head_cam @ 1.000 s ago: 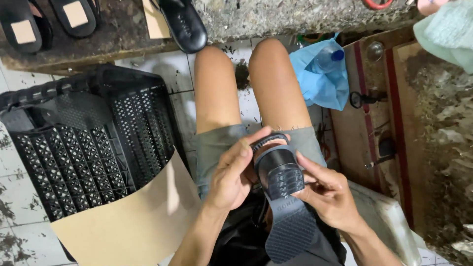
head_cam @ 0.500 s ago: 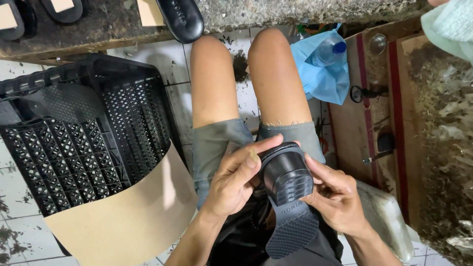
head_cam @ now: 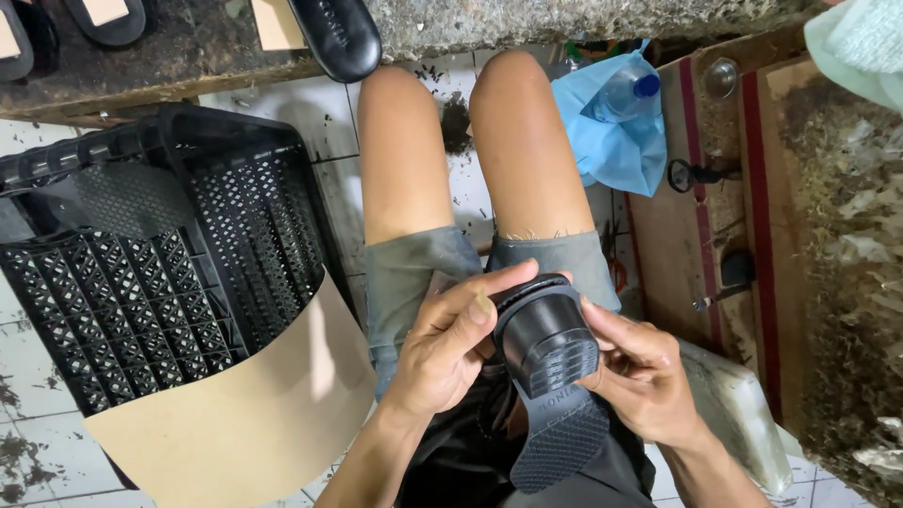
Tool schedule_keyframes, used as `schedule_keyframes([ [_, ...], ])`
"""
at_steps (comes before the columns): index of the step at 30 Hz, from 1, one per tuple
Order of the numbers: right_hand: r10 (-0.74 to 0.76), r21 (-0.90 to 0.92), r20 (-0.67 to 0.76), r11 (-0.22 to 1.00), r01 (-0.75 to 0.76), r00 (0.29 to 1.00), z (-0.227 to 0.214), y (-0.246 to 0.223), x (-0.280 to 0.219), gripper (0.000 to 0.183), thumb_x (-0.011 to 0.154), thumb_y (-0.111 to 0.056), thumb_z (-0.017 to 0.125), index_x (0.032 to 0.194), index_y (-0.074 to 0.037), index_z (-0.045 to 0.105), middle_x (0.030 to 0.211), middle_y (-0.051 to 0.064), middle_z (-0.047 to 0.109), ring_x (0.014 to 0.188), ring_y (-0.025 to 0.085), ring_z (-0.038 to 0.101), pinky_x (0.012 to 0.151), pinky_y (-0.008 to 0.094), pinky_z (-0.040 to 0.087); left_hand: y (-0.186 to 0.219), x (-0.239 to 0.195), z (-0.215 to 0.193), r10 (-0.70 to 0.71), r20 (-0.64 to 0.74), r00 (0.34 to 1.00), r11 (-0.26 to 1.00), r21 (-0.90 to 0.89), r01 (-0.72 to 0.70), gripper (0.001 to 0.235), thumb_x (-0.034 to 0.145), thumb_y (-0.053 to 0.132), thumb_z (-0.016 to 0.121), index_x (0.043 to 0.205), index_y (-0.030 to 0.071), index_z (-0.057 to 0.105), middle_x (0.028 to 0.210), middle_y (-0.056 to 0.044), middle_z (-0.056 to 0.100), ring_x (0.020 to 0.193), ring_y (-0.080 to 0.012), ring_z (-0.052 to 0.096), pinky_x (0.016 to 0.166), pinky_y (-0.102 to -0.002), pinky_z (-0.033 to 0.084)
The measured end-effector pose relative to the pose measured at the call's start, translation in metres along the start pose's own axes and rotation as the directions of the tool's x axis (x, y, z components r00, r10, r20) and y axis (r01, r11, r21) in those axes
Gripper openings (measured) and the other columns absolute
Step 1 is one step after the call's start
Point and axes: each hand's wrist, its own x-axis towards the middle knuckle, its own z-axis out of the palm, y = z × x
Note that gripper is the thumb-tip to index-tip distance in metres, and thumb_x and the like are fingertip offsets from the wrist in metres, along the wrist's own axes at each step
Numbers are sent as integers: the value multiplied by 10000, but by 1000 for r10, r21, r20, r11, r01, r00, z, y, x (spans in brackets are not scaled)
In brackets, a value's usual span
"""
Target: Assembling a sandal by attaching the upper straps to the sole, trimming excess material with a knife, and hammering components.
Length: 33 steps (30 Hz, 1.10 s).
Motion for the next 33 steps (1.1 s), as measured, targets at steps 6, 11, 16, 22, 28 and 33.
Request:
schedule_keyframes([
  [6, -26, -2, 18, 1000, 26, 999, -1, 0, 0, 512, 749, 15, 622, 1226, -49, 446, 1183, 146, 541, 821, 140, 651, 669, 237, 567, 1, 0, 0, -17, 29, 999, 1000, -6, 17, 390, 936, 232, 438, 1232, -19, 416, 1230, -312, 425, 1158, -347, 452, 1011, -421, 379],
  [11, 9, -13, -25, 1000, -10, 1000, 1, -2, 0, 510, 727, 26, 625, 1206, -10, 454, 1218, 174, 500, 943, 182, 618, 726, 261, 557, 2, 1, 0, -12, 45, 999, 1000, -5, 13, 388, 942, 227, 422, 1226, -36, 410, 1208, -353, 414, 1201, -386, 408, 1023, -442, 359],
  [16, -22, -19, -14, 1000, 22, 1000, 4, -7, 3, 510, 735, 16, 630, 1210, -24, 451, 1180, 170, 537, 934, 191, 634, 753, 281, 569, 0, 0, 0, -18, 19, 1000, 1000, -13, 19, 380, 934, 190, 425, 1220, -61, 416, 1104, -267, 506, 1219, -388, 404, 1033, -444, 368],
  [22, -27, -84, -49, 996, 23, 998, 4, -6, -4, 577, 714, 15, 656, 1242, -44, 431, 950, 116, 648, 580, 46, 466, 491, 177, 435, 0, 0, 2, -18, 15, 1000, 1000, 17, 17, 367, 929, 194, 429, 1214, -38, 428, 964, -161, 456, 1171, -371, 448, 1021, -442, 378],
  [28, -16, -141, -74, 990, 5, 997, 4, -10, -4, 548, 694, 16, 662, 1203, -17, 462, 1079, 124, 592, 672, 51, 557, 570, 183, 509, 3, 0, 5, 87, 23, 996, 965, 245, -90, 307, 939, 212, 440, 1171, 21, 503, 1185, -163, 463, 1123, -231, 446, 991, -327, 348],
  [33, -27, -233, -86, 972, 6, 996, 2, -13, -6, 551, 680, -5, 679, 1194, -22, 482, 736, -32, 529, 555, 32, 372, 456, 176, 362, 25, -1, 26, 96, 11, 995, 761, 644, -80, 384, 902, 296, 408, 1194, 60, 491, 1000, -75, 528, 940, -173, 529, 867, -271, 384],
])
